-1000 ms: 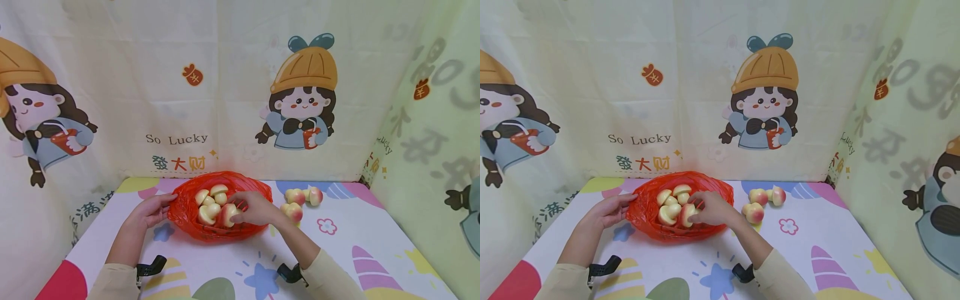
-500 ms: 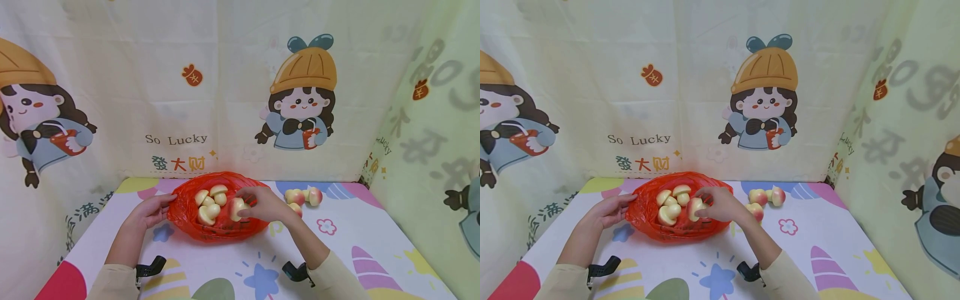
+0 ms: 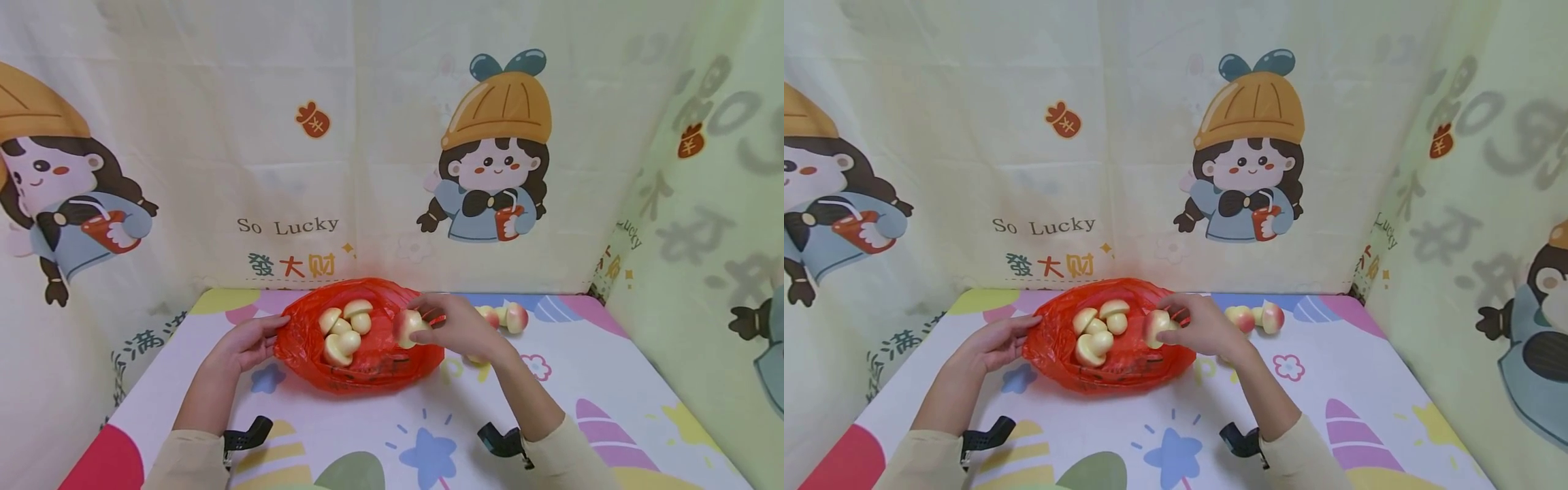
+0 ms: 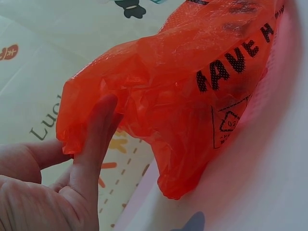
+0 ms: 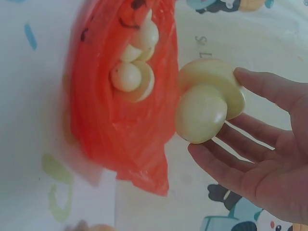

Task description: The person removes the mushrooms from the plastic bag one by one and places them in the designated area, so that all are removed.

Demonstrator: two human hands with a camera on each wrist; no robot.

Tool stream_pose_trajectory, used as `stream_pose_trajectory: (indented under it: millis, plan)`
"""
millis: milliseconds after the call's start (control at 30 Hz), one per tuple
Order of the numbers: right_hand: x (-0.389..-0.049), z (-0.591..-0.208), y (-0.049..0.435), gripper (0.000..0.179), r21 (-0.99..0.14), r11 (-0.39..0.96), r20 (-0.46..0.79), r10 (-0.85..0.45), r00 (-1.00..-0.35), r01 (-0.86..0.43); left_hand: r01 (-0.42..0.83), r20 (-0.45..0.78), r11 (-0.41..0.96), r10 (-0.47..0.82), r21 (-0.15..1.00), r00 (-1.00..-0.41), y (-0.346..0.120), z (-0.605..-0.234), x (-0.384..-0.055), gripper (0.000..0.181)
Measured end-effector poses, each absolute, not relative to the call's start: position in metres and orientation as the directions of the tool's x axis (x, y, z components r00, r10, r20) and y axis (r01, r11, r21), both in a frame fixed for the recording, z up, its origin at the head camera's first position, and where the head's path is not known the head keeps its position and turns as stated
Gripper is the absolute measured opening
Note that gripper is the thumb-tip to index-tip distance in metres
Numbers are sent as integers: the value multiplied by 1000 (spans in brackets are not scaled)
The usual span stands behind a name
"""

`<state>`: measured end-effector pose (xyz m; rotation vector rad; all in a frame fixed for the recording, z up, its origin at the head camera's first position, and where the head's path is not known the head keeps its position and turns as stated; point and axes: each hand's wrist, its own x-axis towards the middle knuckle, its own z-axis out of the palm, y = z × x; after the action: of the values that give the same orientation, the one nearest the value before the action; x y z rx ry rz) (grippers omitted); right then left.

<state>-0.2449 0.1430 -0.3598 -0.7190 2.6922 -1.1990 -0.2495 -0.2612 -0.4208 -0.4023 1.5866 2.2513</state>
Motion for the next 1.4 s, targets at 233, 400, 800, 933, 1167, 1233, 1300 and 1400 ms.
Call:
stream_pose_trajectory:
  millis: [233, 400, 800, 933, 1167, 1233, 1300, 1400]
  plan:
    - [-244, -353, 162, 42, -687, 621, 101, -431, -897, -376, -450, -432, -325, 130, 832, -892, -261, -423, -251, 17]
    - [-245, -351, 177, 45, -686, 637, 99, -398, -912, -352, -454, -433, -327, 139, 829, -891, -259, -422, -251, 23]
    - [-243, -347, 211, 50, -709, 652, 79, -307, -949, -270, -465, -445, -326, 139, 823, -885, -257, -421, -253, 25]
    - [-241, -344, 223, 50, -702, 663, 82, -287, -954, -260, -464, -439, -320, 153, 826, -886, -257, -422, -254, 14]
    - [-237, -346, 240, 48, -672, 692, 132, -239, -962, -263, -464, -434, -311, 165, 829, -886, -259, -423, -257, 18]
    - [-236, -348, 244, 49, -675, 690, 137, -231, -963, -262, -464, -434, -308, 164, 830, -886, -261, -423, -257, 20]
    - [-235, -349, 247, 50, -672, 696, 135, -223, -965, -254, -463, -433, -300, 163, 834, -886, -264, -423, -256, 17]
    - [-234, -352, 252, 52, -657, 714, 131, -207, -970, -241, -460, -430, -294, 163, 838, -888, -264, -424, -256, 10]
